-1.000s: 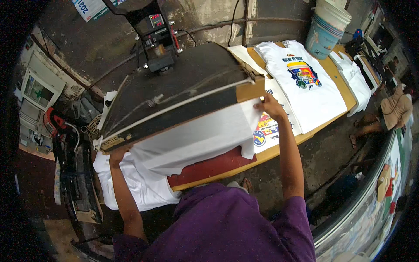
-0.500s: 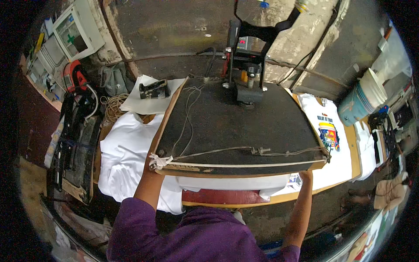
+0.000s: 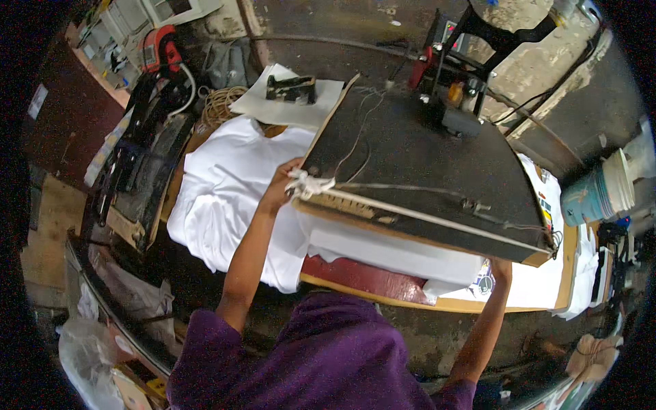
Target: Printing logos onto white t-shirts using a heat press machine.
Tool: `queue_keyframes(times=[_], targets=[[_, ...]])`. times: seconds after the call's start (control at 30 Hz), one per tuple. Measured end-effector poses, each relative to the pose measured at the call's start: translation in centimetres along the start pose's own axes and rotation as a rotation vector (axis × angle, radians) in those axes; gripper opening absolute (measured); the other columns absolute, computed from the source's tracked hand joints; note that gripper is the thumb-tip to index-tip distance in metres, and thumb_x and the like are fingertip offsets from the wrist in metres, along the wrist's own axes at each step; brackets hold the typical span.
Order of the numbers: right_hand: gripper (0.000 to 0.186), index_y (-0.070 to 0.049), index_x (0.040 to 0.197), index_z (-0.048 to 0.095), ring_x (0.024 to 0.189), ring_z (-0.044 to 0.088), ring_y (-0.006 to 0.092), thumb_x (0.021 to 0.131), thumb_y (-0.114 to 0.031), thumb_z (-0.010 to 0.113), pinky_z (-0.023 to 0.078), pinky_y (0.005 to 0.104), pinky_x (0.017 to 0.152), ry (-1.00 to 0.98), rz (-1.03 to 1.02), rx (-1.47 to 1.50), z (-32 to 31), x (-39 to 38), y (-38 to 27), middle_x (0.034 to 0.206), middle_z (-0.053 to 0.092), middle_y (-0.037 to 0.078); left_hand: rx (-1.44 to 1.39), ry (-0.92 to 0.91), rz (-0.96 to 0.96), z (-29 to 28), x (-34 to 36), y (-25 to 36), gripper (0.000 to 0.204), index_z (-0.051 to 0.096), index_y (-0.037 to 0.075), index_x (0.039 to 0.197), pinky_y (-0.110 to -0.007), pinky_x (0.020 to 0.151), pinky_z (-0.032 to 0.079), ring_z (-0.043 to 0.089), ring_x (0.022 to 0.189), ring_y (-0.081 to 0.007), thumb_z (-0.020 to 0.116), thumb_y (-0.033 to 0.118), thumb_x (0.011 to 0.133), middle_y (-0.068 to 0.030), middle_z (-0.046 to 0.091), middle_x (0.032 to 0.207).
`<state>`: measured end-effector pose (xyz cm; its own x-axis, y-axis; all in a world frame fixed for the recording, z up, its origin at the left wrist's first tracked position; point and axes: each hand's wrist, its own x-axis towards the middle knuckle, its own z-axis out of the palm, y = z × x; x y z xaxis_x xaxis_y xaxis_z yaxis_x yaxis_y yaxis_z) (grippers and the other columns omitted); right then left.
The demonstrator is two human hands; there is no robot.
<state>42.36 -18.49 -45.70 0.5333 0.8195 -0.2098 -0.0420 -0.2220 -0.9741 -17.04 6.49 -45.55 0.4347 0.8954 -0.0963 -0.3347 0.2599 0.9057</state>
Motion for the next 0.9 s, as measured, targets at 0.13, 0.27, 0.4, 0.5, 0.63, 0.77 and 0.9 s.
queue_keyframes(times=[0.13, 0.27, 0.4, 0.5, 0.63, 0.77, 0.9], targets=[[0.02, -0.003, 0.097, 0.057, 0.057, 0.044, 0.0067, 0.077, 0.002, 0.059, 0.035, 0.0245, 0.049, -0.02, -0.076, -0.366, -1.0, 0.6, 0.0, 0.072, 0.051, -0.001, 0.342, -0.017, 0.197, 0.2, -1.0, 2.2, 0.055, 0.052, 0.009, 0.131, -0.022, 0.063, 0.045, 0.054, 0.074, -0.0077, 0.066, -0.003, 0.078, -0.0013, 0.041, 0.134], [0.037, -0.001, 0.115, 0.054, 0.06, 0.046, 0.0044, 0.078, 0.002, 0.057, 0.035, 0.0204, 0.05, -0.116, -0.01, -0.227, 2.7, -1.6, -3.7, 0.086, 0.054, -0.001, 0.38, -0.064, 0.156, -0.3, -2.2, 2.5, 0.064, 0.046, 0.012, 0.137, -0.022, 0.063, 0.045, 0.054, 0.078, -0.0077, 0.065, -0.004, 0.078, -0.0021, 0.041, 0.134], [0.036, 0.001, 0.115, 0.056, 0.077, 0.052, 0.0082, 0.079, 0.003, 0.057, 0.043, 0.0221, 0.063, -0.178, -0.032, -0.076, 2.3, -2.4, -2.6, 0.097, 0.058, 0.003, -0.244, -0.223, -0.16, 0.0, -4.2, 0.2, 0.067, 0.044, 0.007, 0.136, -0.026, 0.066, 0.047, 0.054, 0.087, -0.0107, 0.065, -0.007, 0.074, -0.0035, 0.044, 0.13], [0.044, 0.003, 0.121, 0.054, 0.094, 0.056, 0.0137, 0.077, 0.006, 0.057, 0.048, 0.0242, 0.078, -0.298, -0.097, 0.076, 2.1, -2.5, -2.2, 0.116, 0.056, 0.007, -0.094, -0.3, -0.1, -0.4, -6.6, -1.6, 0.067, 0.046, 0.001, 0.133, -0.024, 0.068, 0.046, 0.054, 0.087, -0.0113, 0.067, -0.007, 0.07, -0.005, 0.048, 0.132], [0.07, -0.002, 0.135, 0.046, 0.101, 0.057, 0.0194, 0.068, 0.006, 0.061, 0.048, 0.0285, 0.086, -0.223, -0.095, -0.06, 1.9, -4.9, -4.8, 0.136, 0.047, 0.013, 0.325, -0.089, 0.028, 0.0, -9.4, 1.7, 0.063, 0.051, -0.001, 0.128, -0.02, 0.074, 0.043, 0.053, 0.093, -0.009, 0.068, -0.006, 0.068, -0.0081, 0.049, 0.132], [0.075, -0.007, 0.139, 0.042, 0.132, 0.037, 0.0265, 0.067, 0.004, 0.062, 0.032, 0.0356, 0.108, -0.242, -0.177, -0.166, 1.0, -5.3, -5.1, 0.146, 0.036, 0.015, 0.349, -0.083, -0.012, 1.1, -9.5, 2.7, 0.064, 0.049, 0.0, 0.131, -0.021, 0.084, 0.042, 0.05, 0.108, -0.0126, 0.067, -0.006, 0.07, -0.0089, 0.049, 0.13], [0.07, -0.007, 0.14, 0.041, 0.13, 0.038, 0.0232, 0.074, -0.002, 0.065, 0.039, 0.0372, 0.103, -0.16, -0.301, -0.281, 0.0, -5.5, -4.1, 0.149, 0.032, 0.013, 0.382, 0.082, -0.055, 4.1, -9.6, 2.4, 0.062, 0.044, 0.005, 0.135, -0.027, 0.087, 0.043, 0.051, 0.107, -0.0158, 0.065, -0.002, 0.077, -0.0072, 0.052, 0.123]])
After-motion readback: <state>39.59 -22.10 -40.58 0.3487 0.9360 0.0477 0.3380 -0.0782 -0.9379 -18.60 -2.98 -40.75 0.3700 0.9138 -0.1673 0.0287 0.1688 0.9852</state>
